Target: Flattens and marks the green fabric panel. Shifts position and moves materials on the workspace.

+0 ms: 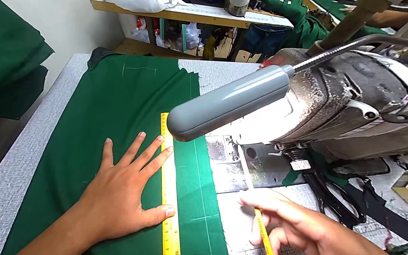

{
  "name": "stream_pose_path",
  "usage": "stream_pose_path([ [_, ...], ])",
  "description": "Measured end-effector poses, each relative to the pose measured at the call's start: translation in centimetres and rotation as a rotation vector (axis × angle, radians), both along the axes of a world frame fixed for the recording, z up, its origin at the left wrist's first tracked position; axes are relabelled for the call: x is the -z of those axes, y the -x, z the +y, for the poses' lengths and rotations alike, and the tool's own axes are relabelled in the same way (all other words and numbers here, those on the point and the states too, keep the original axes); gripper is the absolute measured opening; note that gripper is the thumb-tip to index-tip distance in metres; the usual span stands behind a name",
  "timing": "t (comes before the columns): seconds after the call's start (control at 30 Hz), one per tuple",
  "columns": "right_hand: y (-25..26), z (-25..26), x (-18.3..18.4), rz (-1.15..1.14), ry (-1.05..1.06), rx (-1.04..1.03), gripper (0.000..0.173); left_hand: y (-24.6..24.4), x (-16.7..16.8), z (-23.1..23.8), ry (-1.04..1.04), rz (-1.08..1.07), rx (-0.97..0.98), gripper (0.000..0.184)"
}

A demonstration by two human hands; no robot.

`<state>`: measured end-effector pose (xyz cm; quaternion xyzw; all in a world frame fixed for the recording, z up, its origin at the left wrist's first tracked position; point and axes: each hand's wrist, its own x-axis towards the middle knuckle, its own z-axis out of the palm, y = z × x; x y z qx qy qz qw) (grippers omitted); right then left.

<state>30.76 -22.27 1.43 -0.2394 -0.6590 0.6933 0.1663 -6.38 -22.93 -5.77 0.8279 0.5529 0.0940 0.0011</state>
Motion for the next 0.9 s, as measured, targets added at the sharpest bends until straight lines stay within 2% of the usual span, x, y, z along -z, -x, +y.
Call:
stream_pose_path([
  [0.03,0.5,-0.1,0.1,-0.042,-0.051,0.078,0.063,0.0,0.0,0.0,0.000,0.003,-0.001,0.109],
  [0.07,0.9,-0.1,0.1,-0.129,-0.144,0.149,0.042,0.0,0.0,0.0,0.000,0.004,0.000,0.109],
  [0.1,1.2,-0.1,0.2,-0.230,-0.261,0.186,0.035,-0.1,0.0,0.0,0.003,0.006,0.000,0.109],
  [0.17,1.5,0.2,0.6,-0.500,-0.616,0.212,0.032,-0.1,0.0,0.1,0.000,0.004,-0.001,0.109],
  [0.23,2.1,0.1,1.6,-0.733,-0.987,0.345,0.034,-0.1,0.0,0.0,-0.004,0.001,0.001,0.108],
  [0.33,3.1,0.8,2.4,-0.837,-1.238,0.532,0.038,0.0,0.0,0.0,-0.006,0.004,0.000,0.107],
  [0.5,3.2,1.4,3.1,-0.858,-1.245,0.652,0.037,-0.1,0.0,0.0,0.007,0.004,-0.009,0.108],
  [0.9,3.3,1.2,2.5,-0.833,-1.269,0.623,0.038,-0.1,-0.2,0.0,0.029,0.022,-0.020,0.110],
])
